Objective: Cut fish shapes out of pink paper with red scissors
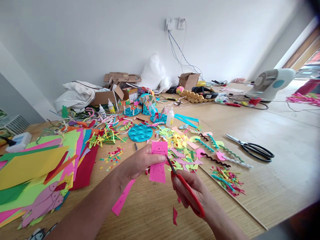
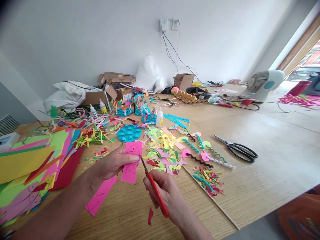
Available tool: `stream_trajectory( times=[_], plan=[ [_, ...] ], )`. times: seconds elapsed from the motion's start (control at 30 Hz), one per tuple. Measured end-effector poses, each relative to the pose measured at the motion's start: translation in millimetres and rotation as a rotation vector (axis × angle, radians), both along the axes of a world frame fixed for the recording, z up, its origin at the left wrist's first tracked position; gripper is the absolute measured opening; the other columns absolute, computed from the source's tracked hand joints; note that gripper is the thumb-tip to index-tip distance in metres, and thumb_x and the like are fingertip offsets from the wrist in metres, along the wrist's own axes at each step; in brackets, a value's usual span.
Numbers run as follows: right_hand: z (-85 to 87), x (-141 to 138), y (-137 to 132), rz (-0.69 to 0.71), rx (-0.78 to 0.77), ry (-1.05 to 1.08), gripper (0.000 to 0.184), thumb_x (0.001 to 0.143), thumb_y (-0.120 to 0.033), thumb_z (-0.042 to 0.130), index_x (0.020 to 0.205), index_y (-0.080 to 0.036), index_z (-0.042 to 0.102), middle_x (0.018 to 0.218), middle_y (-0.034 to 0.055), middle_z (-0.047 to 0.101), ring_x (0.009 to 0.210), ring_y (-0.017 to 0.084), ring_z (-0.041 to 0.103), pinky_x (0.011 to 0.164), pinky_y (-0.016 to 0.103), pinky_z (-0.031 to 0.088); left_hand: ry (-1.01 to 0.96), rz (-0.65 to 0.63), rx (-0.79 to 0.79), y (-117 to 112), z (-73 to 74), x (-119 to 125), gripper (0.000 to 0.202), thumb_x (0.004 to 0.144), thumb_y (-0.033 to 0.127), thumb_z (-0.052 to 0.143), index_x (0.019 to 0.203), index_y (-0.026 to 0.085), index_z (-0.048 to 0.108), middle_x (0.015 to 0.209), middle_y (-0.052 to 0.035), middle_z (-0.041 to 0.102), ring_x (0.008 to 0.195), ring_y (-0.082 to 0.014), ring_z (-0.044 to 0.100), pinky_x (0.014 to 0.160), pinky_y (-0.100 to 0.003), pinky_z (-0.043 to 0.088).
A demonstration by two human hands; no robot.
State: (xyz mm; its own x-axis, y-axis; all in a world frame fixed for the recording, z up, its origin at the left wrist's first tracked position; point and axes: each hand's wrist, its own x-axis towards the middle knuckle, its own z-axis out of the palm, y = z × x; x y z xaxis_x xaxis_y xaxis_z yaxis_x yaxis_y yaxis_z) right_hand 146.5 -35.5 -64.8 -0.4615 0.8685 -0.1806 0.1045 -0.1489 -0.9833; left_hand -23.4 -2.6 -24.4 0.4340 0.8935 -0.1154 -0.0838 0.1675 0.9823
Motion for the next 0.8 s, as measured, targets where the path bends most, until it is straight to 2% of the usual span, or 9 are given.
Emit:
stream_trajectory(
  times=[0.27,0.53,0.7,0.8],
  plan=[
    [-3.5,4.5,-1.0,0.010,0.005,-0.009,0.048,0.068,-0.065,0.053,0.054,-0.020,0.041,0.040,-0.0092,0.034,0.034,0.005,0.029,0.034,0.018,0.024,0.051,-0.040,0.000,2.2,-3.9,-6.6,0.019,0.067,0.029,0.064,0.071,0.015,0.052,0.058,0.0039,0.049,0.049,-0.0062,0.041,0.046,-0.020,0.026],
    [-3.9,9.4,-2.9,0.029,0.116,-0.111,0.042,0.077,-0.055,0.049,0.055,-0.021,0.039,0.044,-0.0076,0.036,0.037,0.006,0.029,0.036,0.019,0.022,0.011,-0.096,-0.042,0.8,0.0,-6.5,0.016,0.065,0.026,0.065,0.069,0.013,0.055,0.060,0.0034,0.049,0.052,-0.0060,0.040,0.048,-0.018,0.029],
    [-5.6,8.9,-2.7,0.021,0.113,-0.114,0.041,0.077,-0.054,0.048,0.055,-0.021,0.039,0.044,-0.0078,0.035,0.037,0.006,0.029,0.036,0.019,0.022,0.027,-0.055,0.014,3.5,-2.3,-6.5,0.020,0.067,0.031,0.064,0.069,0.014,0.055,0.058,0.0036,0.048,0.049,-0.0056,0.040,0.046,-0.018,0.028],
    [-6.3,7.9,-2.8,0.000,0.086,-0.103,0.041,0.076,-0.054,0.049,0.055,-0.021,0.039,0.044,-0.0079,0.037,0.036,0.006,0.029,0.036,0.019,0.022,0.081,-0.033,-0.007,4.9,-3.0,-6.9,0.023,0.068,0.037,0.061,0.068,0.015,0.054,0.053,0.0037,0.048,0.042,-0.0053,0.037,0.040,-0.018,0.024]
  ],
)
